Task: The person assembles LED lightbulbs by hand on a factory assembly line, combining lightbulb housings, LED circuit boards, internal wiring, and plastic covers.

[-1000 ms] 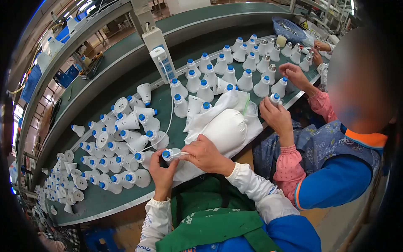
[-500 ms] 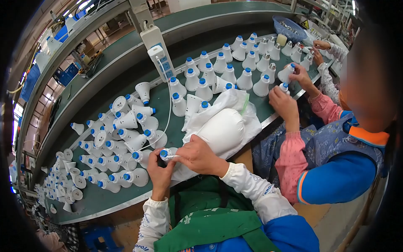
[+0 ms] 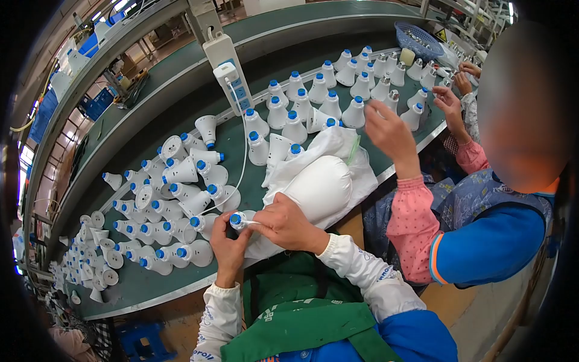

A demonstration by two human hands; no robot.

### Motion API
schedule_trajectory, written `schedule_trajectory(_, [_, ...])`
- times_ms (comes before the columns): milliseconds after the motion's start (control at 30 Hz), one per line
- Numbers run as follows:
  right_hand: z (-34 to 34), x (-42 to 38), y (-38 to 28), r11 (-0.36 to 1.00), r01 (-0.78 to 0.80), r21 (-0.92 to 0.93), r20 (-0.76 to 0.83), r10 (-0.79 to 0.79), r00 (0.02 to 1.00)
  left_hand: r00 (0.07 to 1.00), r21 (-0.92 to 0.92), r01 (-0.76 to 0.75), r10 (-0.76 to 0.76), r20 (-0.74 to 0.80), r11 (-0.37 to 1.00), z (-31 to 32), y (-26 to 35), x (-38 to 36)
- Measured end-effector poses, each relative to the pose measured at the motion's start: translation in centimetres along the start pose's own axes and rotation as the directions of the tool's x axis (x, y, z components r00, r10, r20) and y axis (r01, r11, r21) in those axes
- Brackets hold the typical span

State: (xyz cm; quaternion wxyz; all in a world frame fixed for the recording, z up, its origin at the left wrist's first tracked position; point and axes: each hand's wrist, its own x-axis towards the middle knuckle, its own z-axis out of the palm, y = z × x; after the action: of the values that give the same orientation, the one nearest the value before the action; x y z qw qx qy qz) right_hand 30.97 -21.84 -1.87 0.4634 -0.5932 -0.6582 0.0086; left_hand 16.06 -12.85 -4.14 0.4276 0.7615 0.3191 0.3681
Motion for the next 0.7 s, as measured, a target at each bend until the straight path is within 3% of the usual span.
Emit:
schedule_trajectory(167, [-0.2,0.1,-0.1,1.0,-0.004,0.023,-0.011,0.004,1.0,0.996,-0.009,-0.009,0.009,0.094,1.0,-0.6,0.2,0.4])
schedule_trajectory(233, [-0.5,0.1,-0.1,1.0,-0.009,0.01,0.023,0.008,1.0,0.985,-0.173,0.149,-0.131,0.111,0.974,-0.4,0.5,0.4])
schedule_trajectory(367, [-0.7,0.1,0.0,1.0,-0.022,0.014,0.065,0.021,0.998,0.99,-0.169,0.092,-0.072,0.117,0.981,-0.4,1.0,0.7])
schedule_trajectory(433, [-0.6,0.1,0.0,1.0,-0.022,0.02,0.064,0.02,0.998,0.963,-0.092,0.228,-0.211,0.168,0.969,-0.6,1.1,0.6])
schedule_trajectory(467, [-0.6,0.1,0.0,0.999,-0.02,0.026,0.063,0.019,0.998,0.963,-0.091,0.228,-0.21,0.171,0.969,-0.7,0.7,0.7])
schedule_trajectory(533, [-0.6,0.1,0.1,0.999,-0.02,0.031,0.058,0.018,0.998,0.941,-0.265,0.296,-0.233,0.244,0.918,-0.8,-0.2,0.9])
schedule_trajectory(633, [-0.4,0.0,0.3,0.999,-0.016,0.04,0.055,0.014,0.998,0.911,-0.344,0.357,-0.242,0.333,0.868,-1.2,0.4,1.3])
schedule_trajectory(700, [-0.4,0.0,0.3,0.999,-0.02,0.043,0.054,0.018,0.998,0.938,-0.297,0.276,-0.188,0.291,0.914,-0.9,0.8,1.3])
